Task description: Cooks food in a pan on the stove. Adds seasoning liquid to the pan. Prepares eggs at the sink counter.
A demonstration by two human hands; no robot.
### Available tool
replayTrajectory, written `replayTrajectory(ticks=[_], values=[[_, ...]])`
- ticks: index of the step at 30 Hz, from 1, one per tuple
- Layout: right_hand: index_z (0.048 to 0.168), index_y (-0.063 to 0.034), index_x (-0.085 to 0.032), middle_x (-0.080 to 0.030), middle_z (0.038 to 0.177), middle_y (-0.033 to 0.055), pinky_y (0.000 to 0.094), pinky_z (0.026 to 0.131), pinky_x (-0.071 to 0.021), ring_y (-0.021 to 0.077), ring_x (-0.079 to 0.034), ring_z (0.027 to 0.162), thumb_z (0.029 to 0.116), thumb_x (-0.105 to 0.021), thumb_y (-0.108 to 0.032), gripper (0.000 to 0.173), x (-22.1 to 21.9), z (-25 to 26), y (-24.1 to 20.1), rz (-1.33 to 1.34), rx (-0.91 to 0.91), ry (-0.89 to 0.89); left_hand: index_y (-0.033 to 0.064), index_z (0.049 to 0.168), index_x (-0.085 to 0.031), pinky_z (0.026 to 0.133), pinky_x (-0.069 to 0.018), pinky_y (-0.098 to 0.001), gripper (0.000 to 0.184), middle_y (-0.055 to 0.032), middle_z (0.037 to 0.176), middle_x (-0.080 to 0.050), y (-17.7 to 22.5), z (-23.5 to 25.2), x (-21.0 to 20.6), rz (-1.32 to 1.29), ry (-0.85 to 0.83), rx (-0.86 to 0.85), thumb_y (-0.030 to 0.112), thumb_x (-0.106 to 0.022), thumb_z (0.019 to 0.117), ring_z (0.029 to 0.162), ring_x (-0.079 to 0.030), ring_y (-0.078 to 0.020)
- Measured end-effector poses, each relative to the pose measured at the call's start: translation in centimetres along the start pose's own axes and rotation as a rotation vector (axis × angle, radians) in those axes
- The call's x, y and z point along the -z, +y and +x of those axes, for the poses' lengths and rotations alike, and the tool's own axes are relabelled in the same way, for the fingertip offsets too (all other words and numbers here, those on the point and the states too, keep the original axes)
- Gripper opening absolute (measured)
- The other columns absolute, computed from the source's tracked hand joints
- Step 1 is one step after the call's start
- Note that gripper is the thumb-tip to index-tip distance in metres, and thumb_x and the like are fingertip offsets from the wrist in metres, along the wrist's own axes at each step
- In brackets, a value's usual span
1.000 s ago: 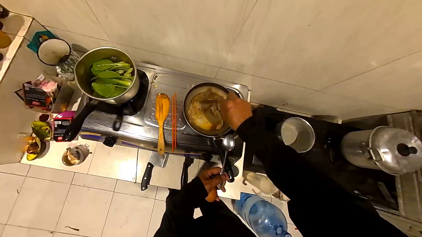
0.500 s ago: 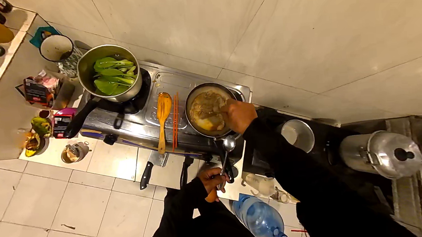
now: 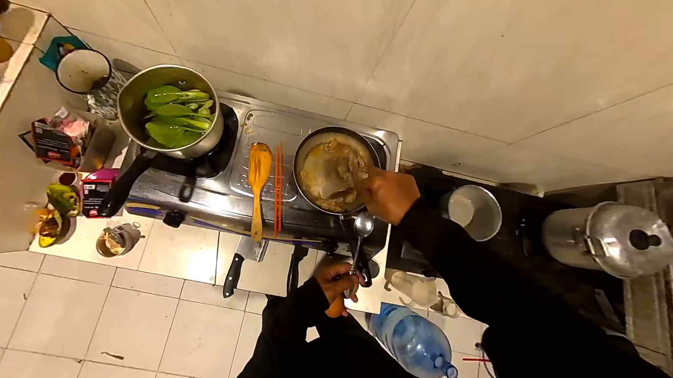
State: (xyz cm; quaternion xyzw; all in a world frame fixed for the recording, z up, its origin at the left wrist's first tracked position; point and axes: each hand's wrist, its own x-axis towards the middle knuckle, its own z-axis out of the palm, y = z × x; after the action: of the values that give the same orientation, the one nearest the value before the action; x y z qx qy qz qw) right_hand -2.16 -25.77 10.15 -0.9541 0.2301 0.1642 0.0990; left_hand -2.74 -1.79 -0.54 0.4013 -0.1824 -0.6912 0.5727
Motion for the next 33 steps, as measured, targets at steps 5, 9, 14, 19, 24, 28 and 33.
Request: replayTrajectory(ticks=[5, 9, 14, 19, 24, 28, 33], values=[[0.108, -0.0089, -0.078, -0.071, 0.112, 0.0186, 0.0634, 0.084, -0.0537, 0.0403, -0.068, 0.106, 0.0984, -0.061, -0.017, 0.021, 0.7, 0.9, 1.4, -0.046, -0.036, -0.13, 0.0105, 0.112, -0.066, 0.051, -0.0577, -0.0286, 0.019, -0.0009, 0.097, -0.072, -0.1, 0.1, 0.0, -0.003, -0.011, 0.006, 0.021, -0.053, 0.1018, 0.069, -0.07, -0.012], [0.111, -0.0129, -0.078, -0.073, 0.114, 0.0168, 0.0631, 0.086, -0.0539, 0.0393, -0.068, 0.108, 0.0983, -0.061, -0.017, 0.022, 0.6, 0.9, 1.9, -0.056, -0.027, -0.148, 0.0099, 0.111, -0.066, 0.051, -0.0578, -0.0289, 0.019, -0.0018, 0.098, -0.073, -0.1, 0.1, -0.1, 0.004, 0.001, 0.007, 0.021, -0.054, 0.1012, 0.069, -0.07, -0.0123], [0.11, -0.01, -0.078, -0.071, 0.112, 0.0179, 0.062, 0.086, -0.0551, 0.039, -0.068, 0.106, 0.0979, -0.062, -0.013, 0.02, 0.7, -0.3, 1.4, 0.005, 0.055, -0.055, 0.0101, 0.111, -0.066, 0.05, -0.0581, -0.0299, 0.018, -0.0014, 0.093, -0.073, 0.1, 0.0, -0.2, -0.003, 0.009, 0.026, 0.02, -0.055, 0.1012, 0.067, -0.07, -0.013], [0.108, -0.0031, -0.076, -0.069, 0.116, 0.022, 0.0605, 0.084, -0.0571, 0.0418, -0.067, 0.109, 0.0943, -0.063, -0.003, 0.019, -2.1, -0.5, 0.9, -0.027, 0.063, 0.05, 0.0099, 0.11, -0.067, 0.051, -0.0577, -0.0295, 0.019, -0.0004, 0.091, -0.073, 0.1, 0.1, -0.3, 0.016, 0.009, 0.014, 0.021, -0.054, 0.1005, 0.068, -0.07, -0.0124], [0.111, -0.0033, -0.076, -0.067, 0.115, 0.0244, 0.0614, 0.08, -0.0565, 0.0439, -0.067, 0.107, 0.0979, -0.058, -0.005, 0.022, -1.1, -0.5, 0.9, -0.003, -0.02, 0.127, 0.0099, 0.111, -0.066, 0.051, -0.0581, -0.0294, 0.019, -0.0006, 0.094, -0.073, 0.0, 0.1, -0.3, 0.01, 0.009, 0.008, 0.02, -0.054, 0.1005, 0.069, -0.071, -0.0123], [0.114, -0.0089, -0.077, -0.07, 0.117, 0.0198, 0.0608, 0.083, -0.0558, 0.0406, -0.068, 0.108, 0.0984, -0.058, -0.009, 0.024, 0.4, 0.1, 1.1, -0.036, -0.074, 0.001, 0.0099, 0.11, -0.066, 0.05, -0.0579, -0.0287, 0.018, -0.001, 0.096, -0.073, -0.3, 0.2, -0.1, 0.0, 0.002, -0.008, 0.02, -0.054, 0.1007, 0.069, -0.071, -0.0122], [0.108, -0.0135, -0.078, -0.074, 0.108, 0.0162, 0.0642, 0.083, -0.0535, 0.0392, -0.07, 0.104, 0.0969, -0.062, -0.019, 0.02, 1.8, 1.0, 1.5, -0.031, -0.048, -0.133, 0.0104, 0.111, -0.067, 0.05, -0.0579, -0.0294, 0.019, -0.0008, 0.092, -0.073, -0.2, 0.1, -0.1, -0.012, -0.003, 0.004, 0.02, -0.054, 0.1014, 0.067, -0.07, -0.0123]])
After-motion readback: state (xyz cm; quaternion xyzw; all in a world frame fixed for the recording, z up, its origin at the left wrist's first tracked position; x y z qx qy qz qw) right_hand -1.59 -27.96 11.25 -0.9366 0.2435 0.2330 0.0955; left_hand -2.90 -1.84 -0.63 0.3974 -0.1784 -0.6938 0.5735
